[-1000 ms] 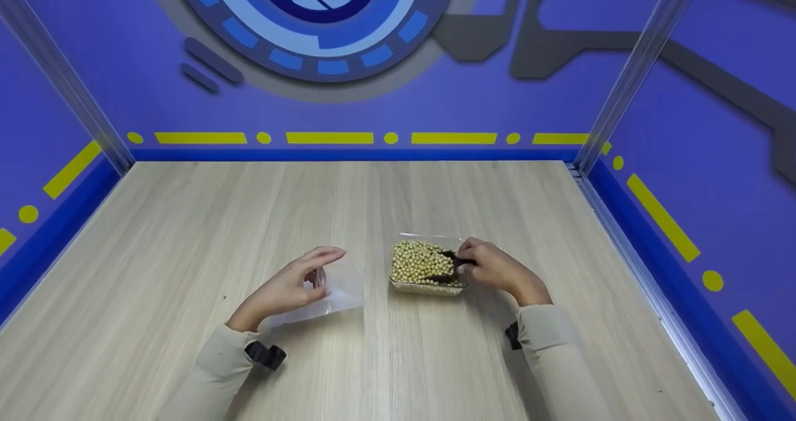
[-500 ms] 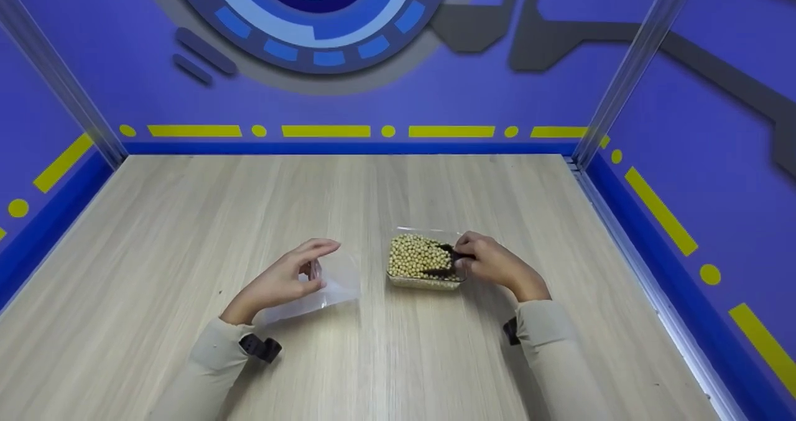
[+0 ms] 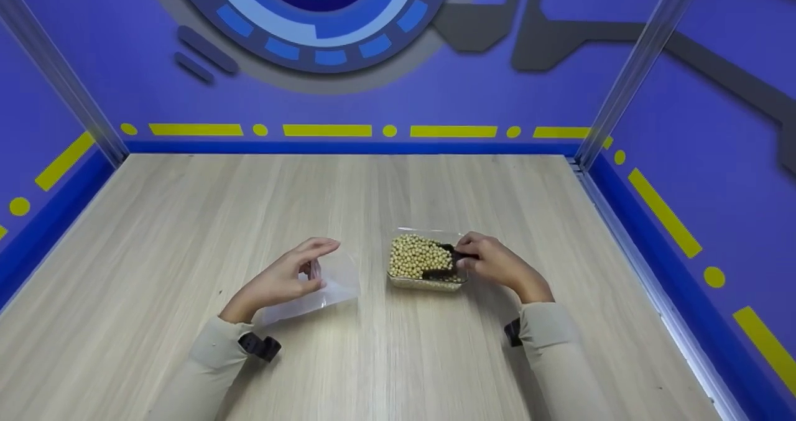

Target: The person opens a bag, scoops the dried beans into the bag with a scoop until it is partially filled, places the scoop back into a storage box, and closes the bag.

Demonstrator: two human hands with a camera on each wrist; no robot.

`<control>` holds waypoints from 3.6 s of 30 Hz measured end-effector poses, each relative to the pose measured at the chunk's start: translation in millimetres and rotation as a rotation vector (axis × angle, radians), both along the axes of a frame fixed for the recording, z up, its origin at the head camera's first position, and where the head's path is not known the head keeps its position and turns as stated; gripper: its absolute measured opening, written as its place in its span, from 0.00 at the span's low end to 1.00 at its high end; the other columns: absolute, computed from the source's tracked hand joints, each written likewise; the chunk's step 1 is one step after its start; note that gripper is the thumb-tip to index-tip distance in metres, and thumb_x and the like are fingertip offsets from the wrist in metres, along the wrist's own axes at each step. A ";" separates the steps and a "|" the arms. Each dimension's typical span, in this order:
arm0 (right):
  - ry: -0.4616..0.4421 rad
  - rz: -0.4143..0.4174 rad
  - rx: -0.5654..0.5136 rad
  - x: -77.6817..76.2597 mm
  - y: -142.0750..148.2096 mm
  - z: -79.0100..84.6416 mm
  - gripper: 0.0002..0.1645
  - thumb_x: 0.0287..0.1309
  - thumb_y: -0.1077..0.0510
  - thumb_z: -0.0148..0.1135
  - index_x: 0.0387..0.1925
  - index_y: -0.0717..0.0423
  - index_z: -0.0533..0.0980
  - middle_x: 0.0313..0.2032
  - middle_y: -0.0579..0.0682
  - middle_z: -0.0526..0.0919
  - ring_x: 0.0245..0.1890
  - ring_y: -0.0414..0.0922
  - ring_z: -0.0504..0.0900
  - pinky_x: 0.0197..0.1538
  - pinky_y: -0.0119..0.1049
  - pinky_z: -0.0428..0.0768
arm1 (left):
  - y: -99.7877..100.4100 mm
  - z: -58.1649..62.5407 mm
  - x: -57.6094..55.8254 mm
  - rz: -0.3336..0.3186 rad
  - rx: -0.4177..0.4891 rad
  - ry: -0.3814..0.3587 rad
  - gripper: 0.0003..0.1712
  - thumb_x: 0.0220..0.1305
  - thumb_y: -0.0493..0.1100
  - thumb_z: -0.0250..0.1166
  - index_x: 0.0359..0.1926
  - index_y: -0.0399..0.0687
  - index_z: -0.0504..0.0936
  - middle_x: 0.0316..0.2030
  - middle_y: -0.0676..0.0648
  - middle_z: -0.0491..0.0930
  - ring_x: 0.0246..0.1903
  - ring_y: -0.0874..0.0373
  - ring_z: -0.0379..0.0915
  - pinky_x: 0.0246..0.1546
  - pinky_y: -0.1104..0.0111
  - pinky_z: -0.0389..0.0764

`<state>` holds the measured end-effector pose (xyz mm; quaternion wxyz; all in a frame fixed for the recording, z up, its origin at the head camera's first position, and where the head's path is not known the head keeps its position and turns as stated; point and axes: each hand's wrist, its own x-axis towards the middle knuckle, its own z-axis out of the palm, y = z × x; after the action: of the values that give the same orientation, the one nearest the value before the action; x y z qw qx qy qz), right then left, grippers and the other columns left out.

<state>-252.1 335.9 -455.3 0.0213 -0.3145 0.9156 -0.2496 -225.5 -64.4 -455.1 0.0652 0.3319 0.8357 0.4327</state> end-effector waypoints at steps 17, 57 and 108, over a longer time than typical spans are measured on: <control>-0.128 -0.107 -0.090 2.4 3.0 -7.3 0.21 0.63 0.63 0.57 0.55 0.71 0.75 0.53 0.59 0.77 0.54 0.56 0.76 0.49 0.34 0.77 | -0.8 -0.5 0.9 -0.005 0.023 -0.038 0.34 0.59 0.25 0.54 0.69 0.33 0.62 0.67 0.41 0.62 0.33 0.64 0.64 0.38 0.74 0.74; -0.137 -0.093 -0.359 6.8 6.1 -19.2 0.21 0.62 0.65 0.58 0.54 0.74 0.75 0.53 0.67 0.76 0.54 0.23 0.68 0.51 0.16 0.69 | -0.9 -0.5 1.5 -0.010 0.012 -0.015 0.34 0.59 0.25 0.53 0.68 0.33 0.64 0.66 0.41 0.63 0.33 0.64 0.65 0.37 0.74 0.73; -0.078 0.035 -0.365 -4.5 -36.1 9.3 0.19 0.60 0.65 0.59 0.52 0.72 0.77 0.51 0.64 0.79 0.53 0.29 0.72 0.51 0.19 0.72 | -0.8 -3.7 1.9 -0.001 -0.015 0.031 0.29 0.63 0.27 0.49 0.67 0.33 0.66 0.64 0.39 0.66 0.35 0.62 0.67 0.38 0.72 0.74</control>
<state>-256.6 299.8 -446.0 0.0036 -0.3192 0.8481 -0.4229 -223.6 -65.3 -458.8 0.0549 0.3386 0.8395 0.4213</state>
